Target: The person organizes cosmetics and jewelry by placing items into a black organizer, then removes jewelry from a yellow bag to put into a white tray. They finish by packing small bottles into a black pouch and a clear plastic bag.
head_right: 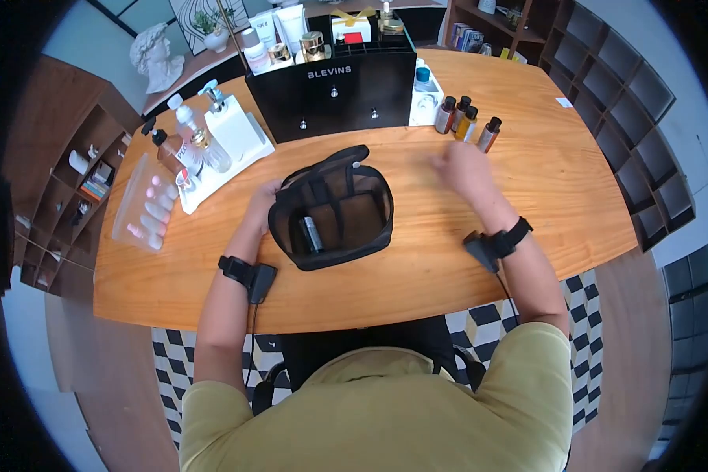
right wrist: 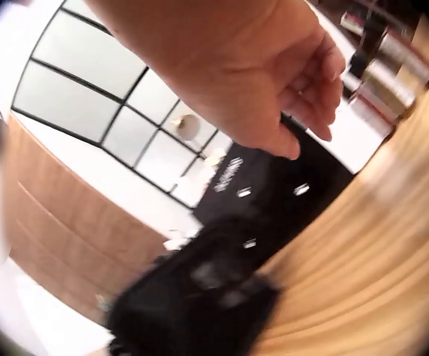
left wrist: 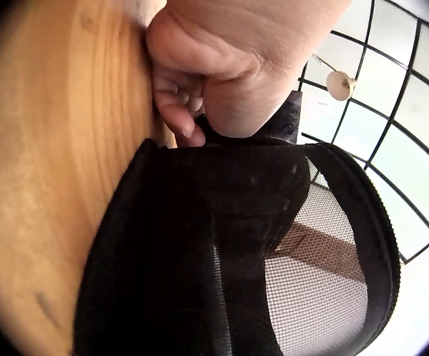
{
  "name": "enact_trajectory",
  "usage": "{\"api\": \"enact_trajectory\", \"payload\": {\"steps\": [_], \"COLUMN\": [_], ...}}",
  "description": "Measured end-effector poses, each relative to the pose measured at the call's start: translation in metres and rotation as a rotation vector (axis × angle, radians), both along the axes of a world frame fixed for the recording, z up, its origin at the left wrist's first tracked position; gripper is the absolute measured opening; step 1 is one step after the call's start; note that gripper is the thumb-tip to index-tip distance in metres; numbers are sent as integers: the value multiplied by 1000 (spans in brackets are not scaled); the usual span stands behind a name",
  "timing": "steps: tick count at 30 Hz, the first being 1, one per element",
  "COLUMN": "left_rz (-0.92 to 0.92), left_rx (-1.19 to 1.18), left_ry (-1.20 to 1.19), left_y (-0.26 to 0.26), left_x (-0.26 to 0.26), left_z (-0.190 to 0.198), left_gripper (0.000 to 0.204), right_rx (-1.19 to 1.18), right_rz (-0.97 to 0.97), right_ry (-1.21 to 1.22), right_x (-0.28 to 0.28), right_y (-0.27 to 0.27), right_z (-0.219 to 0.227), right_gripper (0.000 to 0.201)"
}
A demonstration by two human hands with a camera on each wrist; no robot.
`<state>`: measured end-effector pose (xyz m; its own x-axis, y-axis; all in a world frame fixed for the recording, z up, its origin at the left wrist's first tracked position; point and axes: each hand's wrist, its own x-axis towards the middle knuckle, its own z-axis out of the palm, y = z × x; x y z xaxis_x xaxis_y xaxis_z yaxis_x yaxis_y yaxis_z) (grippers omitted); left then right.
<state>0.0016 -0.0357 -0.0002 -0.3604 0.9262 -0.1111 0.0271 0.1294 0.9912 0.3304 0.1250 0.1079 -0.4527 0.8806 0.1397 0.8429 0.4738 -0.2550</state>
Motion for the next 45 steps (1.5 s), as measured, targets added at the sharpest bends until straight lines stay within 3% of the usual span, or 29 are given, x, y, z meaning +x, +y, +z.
{"api": "enact_trajectory", "payload": {"steps": [2, 4, 6, 8, 11, 14, 18, 19, 21, 23, 25, 30, 35, 38, 39, 41, 44, 45], "left_rz": [-9, -26, -45, -45, -28, -20, -24, -19, -15, -19, -27, -32, 30, 177, 150, 85, -349, -450], "left_rx": [10, 12, 11, 14, 7, 8, 35, 32, 31, 15, 24, 43, 68, 294, 350, 455, 591, 582], "left_ry": [-24, -62, -57, -58, -40, 14, -4, -21, -23, 24, 14, -77, -171, -361, -380, -415, -547, -586], "left_y": [1, 1, 0, -2, -4, -2, -1, -1, 0, -1, 0, 0, 1, -3, -5, -9, -19, -24], "left_x": [-1, -2, -2, -1, 3, -1, -3, -2, 1, -1, -3, 0, -7, 11, 11, 12, 8, 21], "left_z": [-2, -2, -1, 4, 10, 4, 0, 0, 0, 1, -2, -2, -4, 26, 34, 42, 38, 55], "left_gripper": [23, 24, 25, 26, 26, 26, 25, 25, 24, 24, 24, 24, 27, 34, 40, 51, 67, 70], "right_rx": [-91, -240, -111, -102, -161, -195, -138, -180, -338, -206, -52, 43, 67, 7, -25, -132, -338, -412], "right_rz": [463, 674, 855, 738, 756, 774, 692, 634, 295, 171, 27, -304, -364, -344, -324, -213, -15, 61], "right_ry": [318, 317, 145, -59, -180, -119, 398, 606, 641, 621, 446, 180, 126, 85, 79, 140, 376, 478], "right_x": [-31, -61, -94, -121, -145, -140, -105, -94, -58, -25, 7, 68, 73, 51, 41, 22, 0, -6], "right_y": [-52, -92, -108, -122, -119, -114, -103, -97, -77, -40, -16, 52, 57, 22, 10, -11, -19, -21], "right_z": [27, 38, 22, 5, -29, -26, 6, 15, 24, 12, 8, -36, -56, -29, -19, -9, -11, -12], "right_gripper": [39, 37, 35, 37, 40, 37, 35, 37, 40, 42, 44, 44, 52, 58, 61, 65, 72, 75]}}
